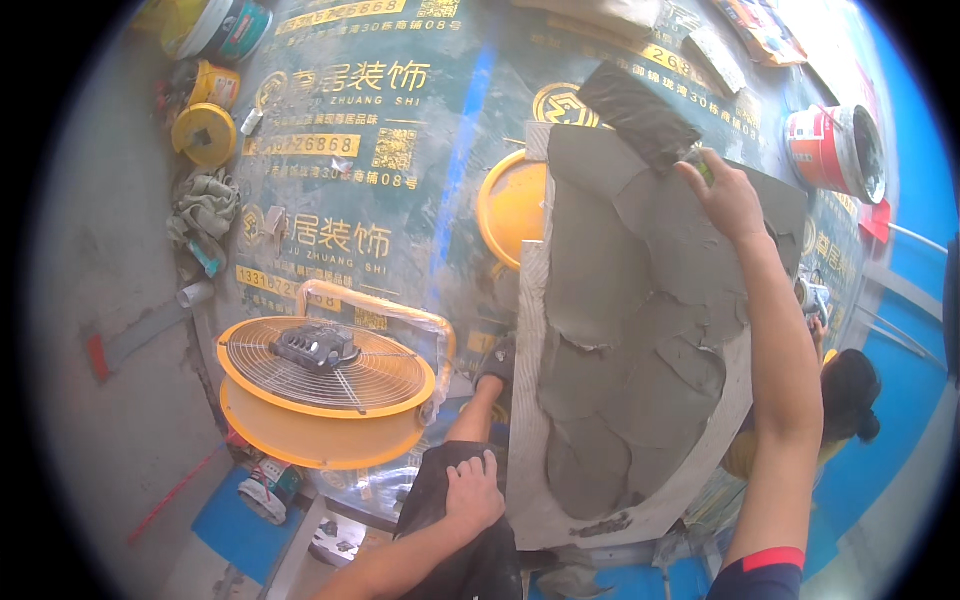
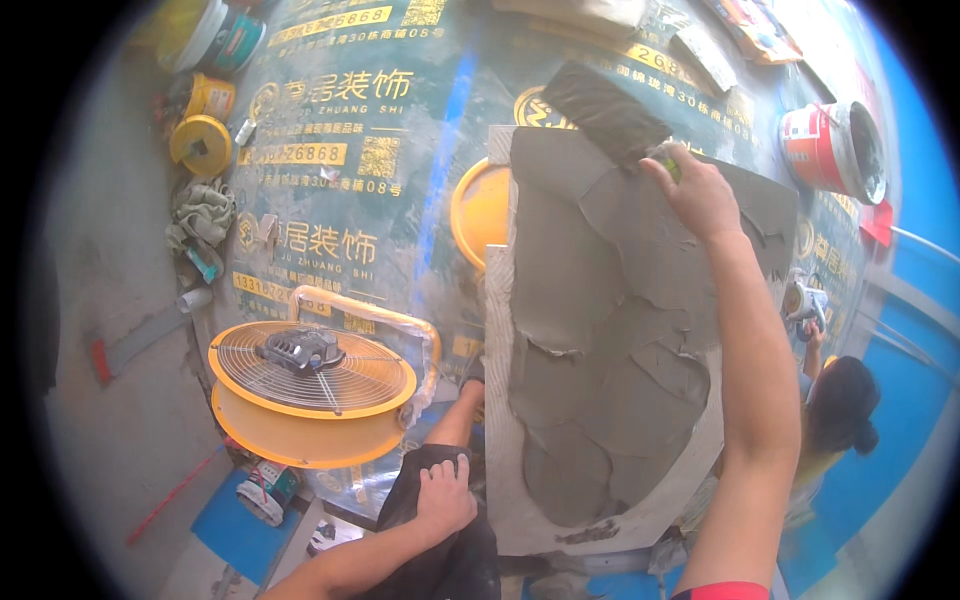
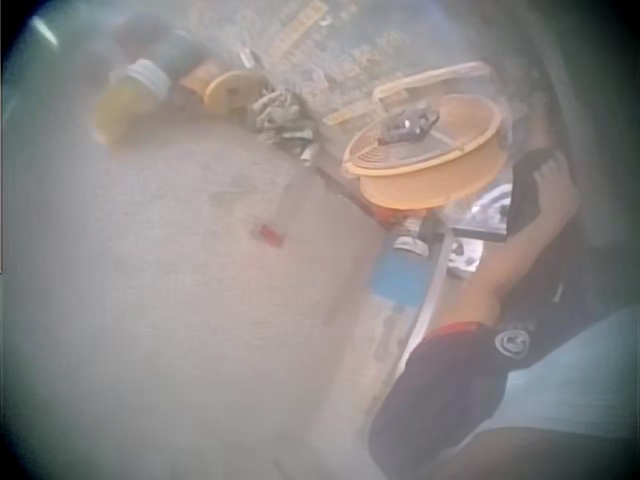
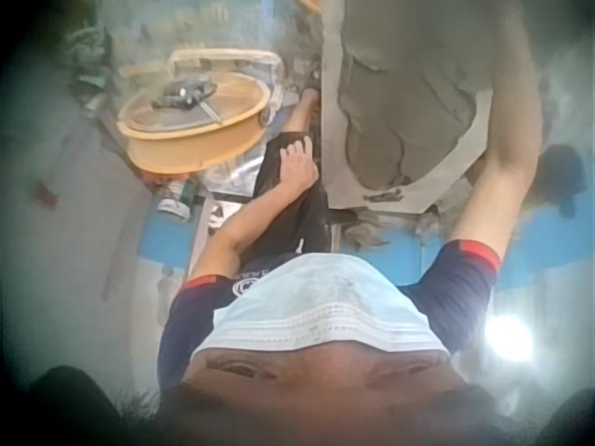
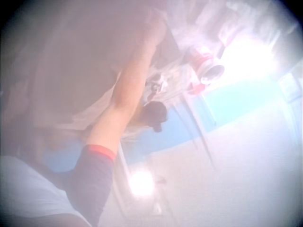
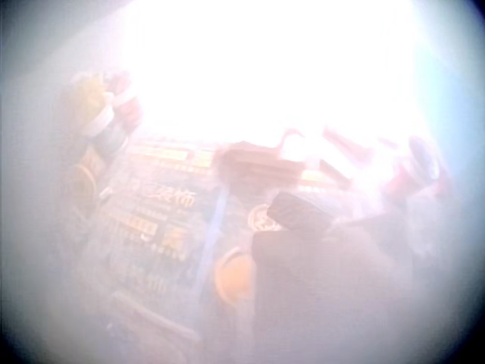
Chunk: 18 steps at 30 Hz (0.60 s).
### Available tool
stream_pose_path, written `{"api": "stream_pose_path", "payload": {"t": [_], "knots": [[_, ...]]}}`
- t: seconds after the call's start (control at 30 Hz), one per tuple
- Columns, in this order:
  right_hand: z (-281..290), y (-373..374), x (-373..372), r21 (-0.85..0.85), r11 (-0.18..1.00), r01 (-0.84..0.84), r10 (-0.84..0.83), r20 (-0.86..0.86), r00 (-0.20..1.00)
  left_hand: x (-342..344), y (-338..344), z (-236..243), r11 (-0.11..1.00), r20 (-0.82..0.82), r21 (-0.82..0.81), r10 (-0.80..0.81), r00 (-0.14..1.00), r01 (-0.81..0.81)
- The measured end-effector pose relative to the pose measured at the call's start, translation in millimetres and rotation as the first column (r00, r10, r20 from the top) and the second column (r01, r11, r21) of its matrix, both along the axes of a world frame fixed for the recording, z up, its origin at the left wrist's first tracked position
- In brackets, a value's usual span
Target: The person applies mortar or adhesive to the back of a large tile using a notched trowel, spreading the material across the surface in several strokes.
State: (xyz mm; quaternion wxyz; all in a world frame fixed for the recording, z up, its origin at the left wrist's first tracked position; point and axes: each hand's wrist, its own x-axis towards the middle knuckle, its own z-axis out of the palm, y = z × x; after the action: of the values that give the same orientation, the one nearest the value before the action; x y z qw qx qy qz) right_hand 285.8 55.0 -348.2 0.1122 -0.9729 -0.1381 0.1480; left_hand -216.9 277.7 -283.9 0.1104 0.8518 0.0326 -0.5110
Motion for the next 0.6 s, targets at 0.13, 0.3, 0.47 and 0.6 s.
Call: {"api": "stream_pose_path", "payload": {"t": [0.13, 0.3, 0.47, 0.6], "knots": [[14.7, -2.7, 0.8, -0.05, 0.997, 0.066, -0.062, 0.083, 0.995, -0.1, -2.2, -3.4, 1.0, 0.024, 0.005, 0.003, 1.0, -0.003], [56.3, 27.4, -23.5, 0.129, 0.99, 0.055, -0.017, -0.275, 0.961, -1.5, 5.6, 0.3, 1.0, 0.007, 0.026, 0.012, 1.0, -0.013], [41.8, 54.3, -14.0, 0.094, 0.995, 0.023, 0.021, -0.447, 0.894, 1.3, 5.5, -0.1, 1.0, 0.004, 0.012, 0.02, 1.0, -0.02], [21.5, 55.2, 8.8, 0.123, 0.98, 0.156, -0.095, -0.396, 0.913, -3.8, 4.7, -5.6, 1.0, 0.046, -0.001, 0.03, 0.998, -0.03]]}}
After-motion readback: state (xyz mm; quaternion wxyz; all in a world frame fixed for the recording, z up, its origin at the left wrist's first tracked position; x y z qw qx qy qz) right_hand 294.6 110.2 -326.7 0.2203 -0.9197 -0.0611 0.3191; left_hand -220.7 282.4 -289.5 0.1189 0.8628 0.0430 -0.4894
